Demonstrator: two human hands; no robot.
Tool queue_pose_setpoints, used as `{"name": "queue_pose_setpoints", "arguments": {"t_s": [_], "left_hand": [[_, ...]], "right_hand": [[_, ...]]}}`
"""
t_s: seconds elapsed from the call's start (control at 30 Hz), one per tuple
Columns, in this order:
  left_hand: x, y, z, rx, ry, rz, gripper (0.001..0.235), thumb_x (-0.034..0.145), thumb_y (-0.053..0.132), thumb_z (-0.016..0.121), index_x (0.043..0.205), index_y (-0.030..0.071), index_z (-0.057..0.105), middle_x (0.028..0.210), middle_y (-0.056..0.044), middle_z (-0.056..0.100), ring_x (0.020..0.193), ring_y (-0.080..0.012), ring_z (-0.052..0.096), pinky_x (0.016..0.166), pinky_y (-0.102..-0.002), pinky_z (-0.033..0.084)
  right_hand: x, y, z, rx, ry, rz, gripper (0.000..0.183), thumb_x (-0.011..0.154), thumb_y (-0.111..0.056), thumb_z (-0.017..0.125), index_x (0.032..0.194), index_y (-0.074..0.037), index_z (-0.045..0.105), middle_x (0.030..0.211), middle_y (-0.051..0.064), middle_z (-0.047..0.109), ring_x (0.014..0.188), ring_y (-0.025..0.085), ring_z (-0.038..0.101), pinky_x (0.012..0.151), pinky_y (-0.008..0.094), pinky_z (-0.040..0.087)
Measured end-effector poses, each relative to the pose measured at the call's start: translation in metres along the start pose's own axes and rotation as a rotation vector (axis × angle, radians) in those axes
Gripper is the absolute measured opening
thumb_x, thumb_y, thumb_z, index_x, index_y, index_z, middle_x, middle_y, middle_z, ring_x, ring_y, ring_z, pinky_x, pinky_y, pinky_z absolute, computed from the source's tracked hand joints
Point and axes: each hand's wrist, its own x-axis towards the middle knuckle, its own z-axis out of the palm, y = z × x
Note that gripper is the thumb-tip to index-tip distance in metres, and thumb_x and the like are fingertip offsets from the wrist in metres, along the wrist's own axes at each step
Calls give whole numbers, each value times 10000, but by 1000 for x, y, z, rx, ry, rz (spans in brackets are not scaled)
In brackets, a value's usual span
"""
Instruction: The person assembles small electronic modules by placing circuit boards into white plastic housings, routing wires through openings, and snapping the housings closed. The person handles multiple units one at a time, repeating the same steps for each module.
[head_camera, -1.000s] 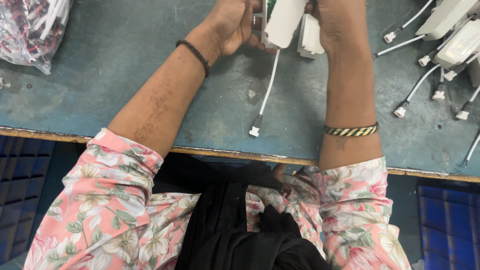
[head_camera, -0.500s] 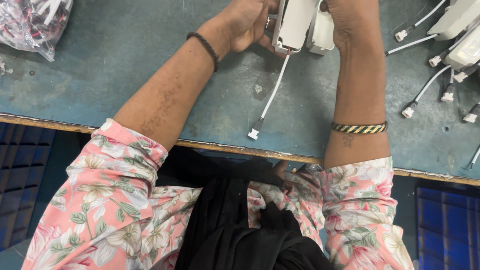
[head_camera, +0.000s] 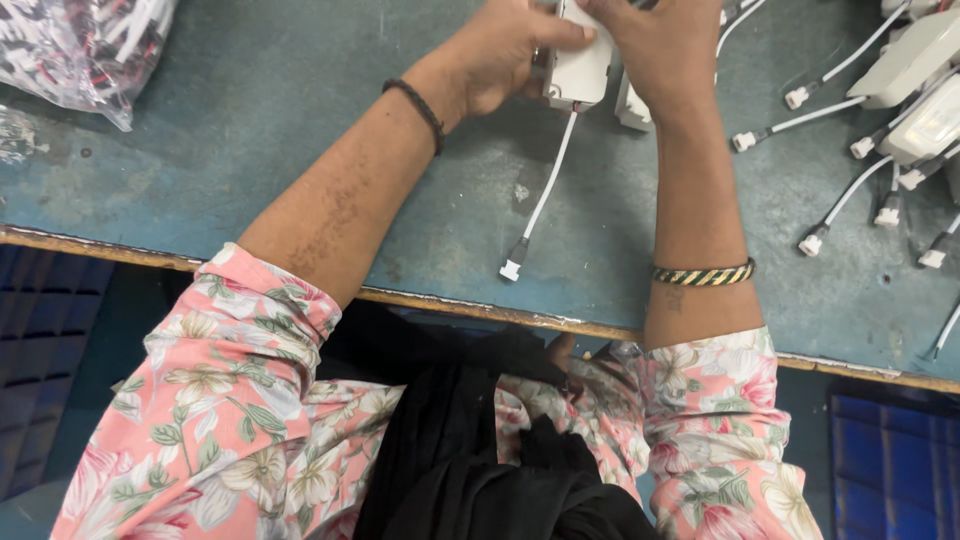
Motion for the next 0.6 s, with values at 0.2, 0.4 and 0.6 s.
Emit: {"name": "queue_pose_setpoints", "arguments": {"t_s": [0.2, 0.4, 0.6], "left_hand": [[-10, 16, 11, -6, 50, 75, 737, 860, 48, 804, 1419, 45, 324, 1181, -180, 689, 1044, -296, 764, 785, -493, 724], [-10, 17, 6, 36, 83, 141, 754, 867, 53, 824, 1435, 31, 328, 1196, -168, 687, 1059, -280, 772, 794, -457, 695], [-15, 24, -1, 109, 41, 203, 462, 912, 63, 828, 1287, -43, 580, 1219, -136, 694, 1091, -254, 771, 879, -437, 670]], "right_hand": [[3, -11, 9, 449, 28, 18, 293, 1021, -217, 834, 1050, 16, 659, 974, 52, 712, 872, 130, 678, 769, 309, 560], [2, -10, 32, 571, 55, 262, 310, 1082, -327, 688, 1082, -18, 666, 928, 27, 706, 779, 92, 655, 657, 261, 552], [-2, -26, 10, 963, -309, 613, 407, 1057, -329, 588, 1385, -100, 513, 1132, 10, 702, 1010, 120, 731, 854, 332, 656]]}}
